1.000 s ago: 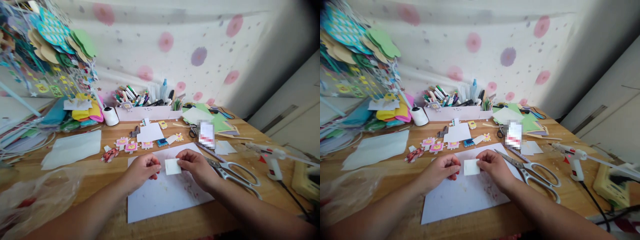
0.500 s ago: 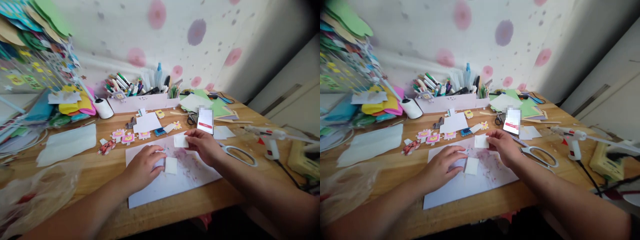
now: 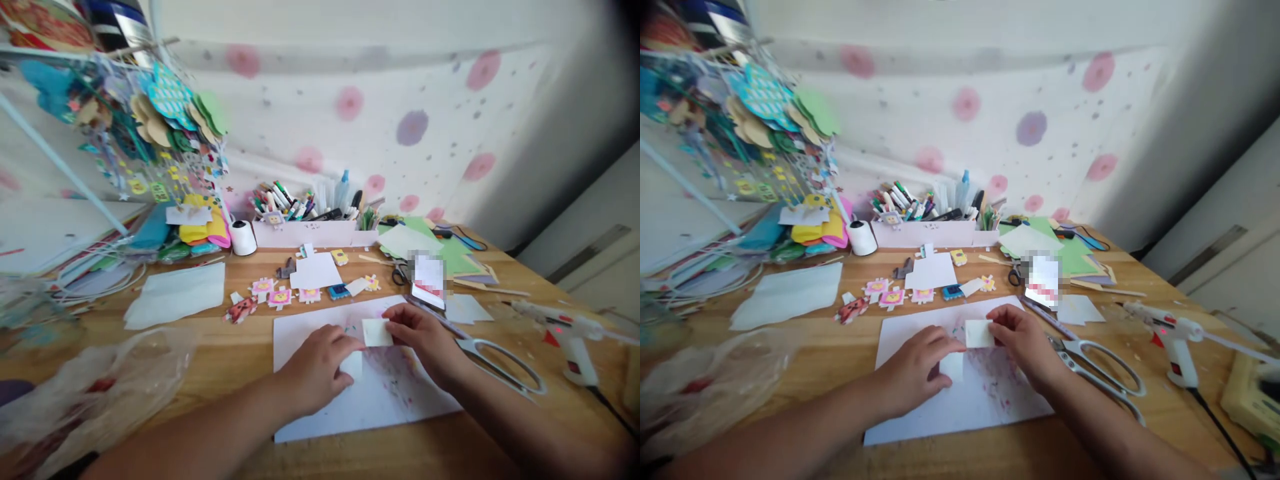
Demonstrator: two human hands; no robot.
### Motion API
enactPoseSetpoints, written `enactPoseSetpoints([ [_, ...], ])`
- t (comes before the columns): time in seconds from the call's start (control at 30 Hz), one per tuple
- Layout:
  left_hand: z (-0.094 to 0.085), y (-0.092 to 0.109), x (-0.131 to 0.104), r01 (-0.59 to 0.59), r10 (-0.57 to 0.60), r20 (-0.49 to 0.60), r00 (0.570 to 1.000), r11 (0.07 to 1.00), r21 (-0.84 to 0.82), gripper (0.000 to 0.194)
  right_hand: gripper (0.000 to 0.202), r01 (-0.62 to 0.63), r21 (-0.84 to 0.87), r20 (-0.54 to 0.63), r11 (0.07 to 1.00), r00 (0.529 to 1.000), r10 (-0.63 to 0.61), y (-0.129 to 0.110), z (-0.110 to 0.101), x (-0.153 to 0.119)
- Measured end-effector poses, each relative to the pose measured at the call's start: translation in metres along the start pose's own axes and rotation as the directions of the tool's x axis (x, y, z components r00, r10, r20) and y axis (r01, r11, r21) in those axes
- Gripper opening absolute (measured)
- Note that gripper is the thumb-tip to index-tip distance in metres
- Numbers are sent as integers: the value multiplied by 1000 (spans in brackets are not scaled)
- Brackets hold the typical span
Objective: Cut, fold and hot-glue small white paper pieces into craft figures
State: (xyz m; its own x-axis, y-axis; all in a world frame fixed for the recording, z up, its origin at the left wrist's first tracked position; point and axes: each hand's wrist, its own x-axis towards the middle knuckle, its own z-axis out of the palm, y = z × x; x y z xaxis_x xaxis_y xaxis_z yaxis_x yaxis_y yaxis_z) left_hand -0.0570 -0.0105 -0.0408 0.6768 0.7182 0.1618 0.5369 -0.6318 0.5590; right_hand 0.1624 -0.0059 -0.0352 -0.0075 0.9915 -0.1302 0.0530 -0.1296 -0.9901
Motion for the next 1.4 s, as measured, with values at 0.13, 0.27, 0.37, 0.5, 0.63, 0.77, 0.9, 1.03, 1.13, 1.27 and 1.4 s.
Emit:
enactPoseSetpoints([
  [0.13, -12, -4, -2, 30, -39, -95, 995, 995, -91, 35, 24, 1, -24, -25, 1000, 1000, -2, -2, 1, -2],
  [0.27, -32, -17, 1, -37, 22, -249, 968, 998, -56, 25, 22, 32, -53, -60, 998, 998, -35, -4, 1, -2],
  [0.37, -42, -29, 4, -95, 82, -196, 977, 994, -59, 33, 19, 61, -97, -51, 993, 997, -66, -1, 2, 1],
  [0.5, -45, -45, 7, -59, 51, -62, 997, 987, -152, 33, 11, 65, -132, -53, 989, 996, -73, 7, 2, 6],
  [0.63, -46, -55, 12, 36, -48, -75, 996, 989, -146, 29, 7, 82, -191, -57, 978, 994, -94, 16, -1, 14],
  [0.77, -40, -50, 11, 95, -83, -147, 986, 993, 74, 26, 7, 97, -305, -63, 947, 991, -122, 20, -4, 18],
  [0.9, -30, -39, 6, 60, -40, -85, 996, 966, 250, 40, 15, 151, -493, -24, 857, 982, -186, 13, -4, 15],
  [1.03, -28, -36, 5, 27, -15, -39, 999, 953, 301, 29, 25, 249, -689, 60, 680, 955, -289, -10, -17, 10],
  [1.13, -29, -39, 5, 9, 1, -32, 999, 954, 301, 22, 24, 214, -817, 43, 536, 949, -313, -29, -52, 12],
  [1.27, -28, -44, 4, 26, 5, -83, 997, 931, 365, 38, 29, 19, -933, -70, 358, 970, -233, -33, -125, 16],
  [1.4, -26, -46, 5, 51, -3, -120, 993, 917, 396, 36, 42, -49, -975, -75, 216, 990, -115, -15, -174, 17],
])
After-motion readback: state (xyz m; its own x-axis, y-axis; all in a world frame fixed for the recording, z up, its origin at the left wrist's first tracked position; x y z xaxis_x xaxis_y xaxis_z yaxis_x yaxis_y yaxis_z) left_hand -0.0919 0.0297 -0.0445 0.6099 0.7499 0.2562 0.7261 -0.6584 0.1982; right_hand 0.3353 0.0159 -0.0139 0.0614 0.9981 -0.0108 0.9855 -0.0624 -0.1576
